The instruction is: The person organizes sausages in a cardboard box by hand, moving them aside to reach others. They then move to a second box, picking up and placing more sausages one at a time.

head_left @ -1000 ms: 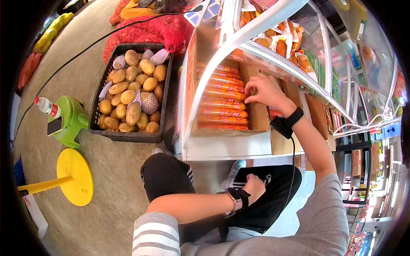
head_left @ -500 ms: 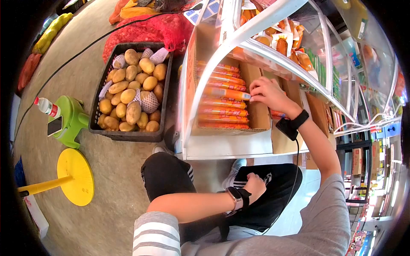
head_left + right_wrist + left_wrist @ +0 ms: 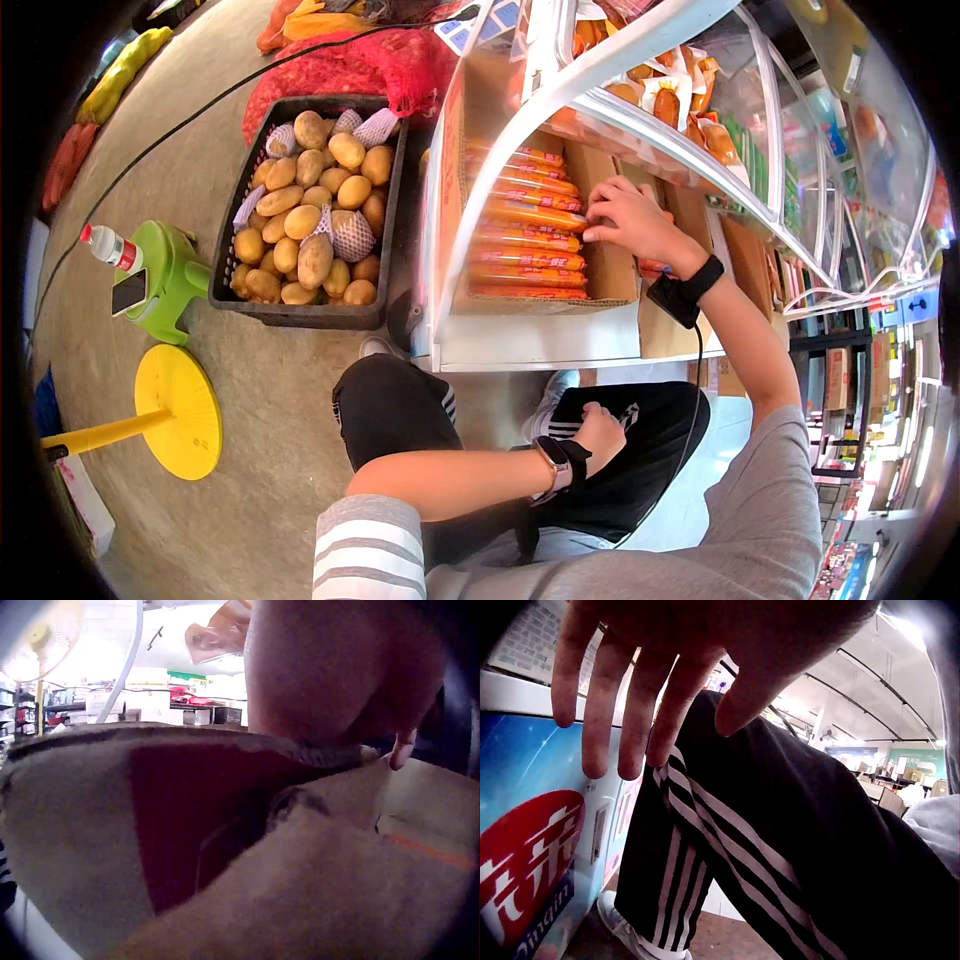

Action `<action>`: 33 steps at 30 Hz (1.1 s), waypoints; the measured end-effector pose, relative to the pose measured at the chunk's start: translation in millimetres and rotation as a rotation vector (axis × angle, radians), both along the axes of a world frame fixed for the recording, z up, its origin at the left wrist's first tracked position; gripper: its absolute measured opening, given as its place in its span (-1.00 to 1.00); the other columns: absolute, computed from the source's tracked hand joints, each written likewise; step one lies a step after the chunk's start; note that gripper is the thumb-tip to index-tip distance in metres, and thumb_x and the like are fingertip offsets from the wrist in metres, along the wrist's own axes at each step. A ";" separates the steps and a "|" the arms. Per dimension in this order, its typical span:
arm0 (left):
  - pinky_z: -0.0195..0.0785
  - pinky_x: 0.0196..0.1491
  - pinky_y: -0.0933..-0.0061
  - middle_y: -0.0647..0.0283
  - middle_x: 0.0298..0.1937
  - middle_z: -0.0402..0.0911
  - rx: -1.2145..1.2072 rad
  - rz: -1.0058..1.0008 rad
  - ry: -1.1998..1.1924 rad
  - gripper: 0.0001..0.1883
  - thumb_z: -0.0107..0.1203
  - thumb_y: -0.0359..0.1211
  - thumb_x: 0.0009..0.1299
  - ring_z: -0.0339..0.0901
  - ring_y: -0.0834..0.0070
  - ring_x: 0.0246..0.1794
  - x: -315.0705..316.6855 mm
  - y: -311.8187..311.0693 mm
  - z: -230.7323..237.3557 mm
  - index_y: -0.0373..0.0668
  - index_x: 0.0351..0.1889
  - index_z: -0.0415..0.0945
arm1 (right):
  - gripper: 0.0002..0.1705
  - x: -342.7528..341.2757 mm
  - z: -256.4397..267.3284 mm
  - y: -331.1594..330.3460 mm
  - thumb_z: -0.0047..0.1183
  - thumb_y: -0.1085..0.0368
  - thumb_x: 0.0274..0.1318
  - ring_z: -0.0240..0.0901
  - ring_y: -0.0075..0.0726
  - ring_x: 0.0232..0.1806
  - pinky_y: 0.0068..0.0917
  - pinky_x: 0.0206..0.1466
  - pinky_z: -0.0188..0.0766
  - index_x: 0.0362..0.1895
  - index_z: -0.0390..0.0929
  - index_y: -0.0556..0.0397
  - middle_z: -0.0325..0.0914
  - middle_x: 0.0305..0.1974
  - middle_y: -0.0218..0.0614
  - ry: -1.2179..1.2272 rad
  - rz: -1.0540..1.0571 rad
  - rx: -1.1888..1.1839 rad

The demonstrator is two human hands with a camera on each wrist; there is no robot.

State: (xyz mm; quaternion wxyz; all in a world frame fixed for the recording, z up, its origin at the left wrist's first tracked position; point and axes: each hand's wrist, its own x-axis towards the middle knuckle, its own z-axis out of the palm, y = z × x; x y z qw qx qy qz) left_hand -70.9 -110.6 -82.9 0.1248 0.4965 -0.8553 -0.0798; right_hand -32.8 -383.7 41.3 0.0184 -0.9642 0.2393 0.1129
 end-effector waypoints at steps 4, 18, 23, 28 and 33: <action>0.19 -0.17 0.27 0.29 -0.45 0.56 0.007 0.007 0.005 -0.87 0.12 -0.34 0.16 0.50 0.38 -0.31 -3.4 0.7 -2.1 -0.14 -0.43 0.65 | -0.54 5.8 -0.2 4.6 0.30 -0.10 -0.12 0.23 -0.31 0.16 -0.15 0.10 0.05 -0.17 0.58 -0.15 0.44 -0.09 -0.46 -0.117 0.011 -0.061; 0.24 -0.21 0.18 0.24 -0.41 0.60 0.043 -0.056 -0.014 -0.85 0.06 -0.37 0.22 0.53 0.31 -0.31 -6.4 -1.4 -11.6 -0.15 -0.37 0.65 | -0.78 5.6 -3.9 4.9 0.30 0.14 -0.06 0.17 -0.28 0.21 -0.15 0.20 -0.02 -0.29 0.59 -0.18 0.36 -0.07 -0.46 -0.091 0.015 -0.046; 0.22 -0.21 0.27 0.29 -0.45 0.57 -0.013 0.005 -0.004 -0.85 0.07 -0.34 0.20 0.51 0.38 -0.32 -5.4 0.2 -8.7 -0.14 -0.44 0.66 | -0.85 1.0 -8.0 -1.8 0.20 0.14 0.05 0.18 -0.26 0.20 -0.10 0.22 -0.03 -0.29 0.60 -0.17 0.37 -0.04 -0.43 -0.098 0.052 -0.047; 0.22 -0.21 0.27 0.28 -0.42 0.58 0.017 0.005 -0.015 -0.86 0.12 -0.33 0.17 0.52 0.37 -0.31 -4.6 -0.2 -3.8 -0.14 -0.41 0.66 | -0.83 -2.7 -8.8 -7.2 0.06 0.14 0.18 0.17 -0.26 0.22 -0.13 0.24 -0.03 -0.22 0.57 -0.11 0.35 -0.03 -0.42 -0.127 -0.008 -0.018; 0.29 -0.21 0.09 0.17 -0.41 0.62 0.065 -0.098 -0.003 -0.82 0.01 -0.42 0.27 0.55 0.23 -0.34 0.0 -4.0 -0.7 -0.19 -0.32 0.66 | -0.74 -7.3 -12.9 -14.4 -0.13 0.10 0.32 0.18 -0.27 0.20 -0.14 0.23 -0.03 -0.17 0.51 -0.04 0.33 -0.02 -0.40 -0.249 -0.067 0.071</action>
